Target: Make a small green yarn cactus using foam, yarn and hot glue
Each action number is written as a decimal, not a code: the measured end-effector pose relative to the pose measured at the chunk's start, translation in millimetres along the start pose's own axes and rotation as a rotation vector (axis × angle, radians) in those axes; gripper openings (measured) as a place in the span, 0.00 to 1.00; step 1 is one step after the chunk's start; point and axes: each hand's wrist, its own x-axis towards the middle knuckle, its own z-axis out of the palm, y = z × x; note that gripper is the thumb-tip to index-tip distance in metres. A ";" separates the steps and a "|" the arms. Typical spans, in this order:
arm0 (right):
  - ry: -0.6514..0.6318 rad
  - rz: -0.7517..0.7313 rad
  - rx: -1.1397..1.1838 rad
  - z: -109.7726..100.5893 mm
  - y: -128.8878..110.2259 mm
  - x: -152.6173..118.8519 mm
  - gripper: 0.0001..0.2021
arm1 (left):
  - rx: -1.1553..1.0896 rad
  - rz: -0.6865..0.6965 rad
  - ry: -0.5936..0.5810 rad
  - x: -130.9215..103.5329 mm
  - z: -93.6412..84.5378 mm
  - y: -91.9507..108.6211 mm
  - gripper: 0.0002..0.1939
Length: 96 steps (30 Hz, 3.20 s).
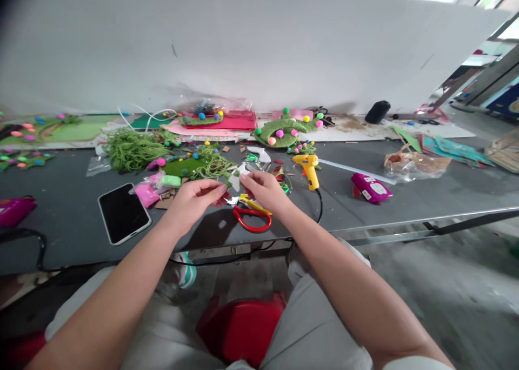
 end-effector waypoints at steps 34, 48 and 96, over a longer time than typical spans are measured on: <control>-0.040 -0.120 -0.094 2.9 -7.5 -14.1 0.19 | 0.000 0.052 -0.019 -2.5 1.6 -3.5 0.16; 0.094 -0.123 -0.208 7.0 -2.8 -12.2 0.18 | -0.007 -0.051 0.070 2.2 9.5 0.1 0.10; 0.065 -0.119 -0.849 -18.5 -10.2 -32.3 0.15 | -0.479 0.103 0.380 21.9 -51.8 13.3 0.17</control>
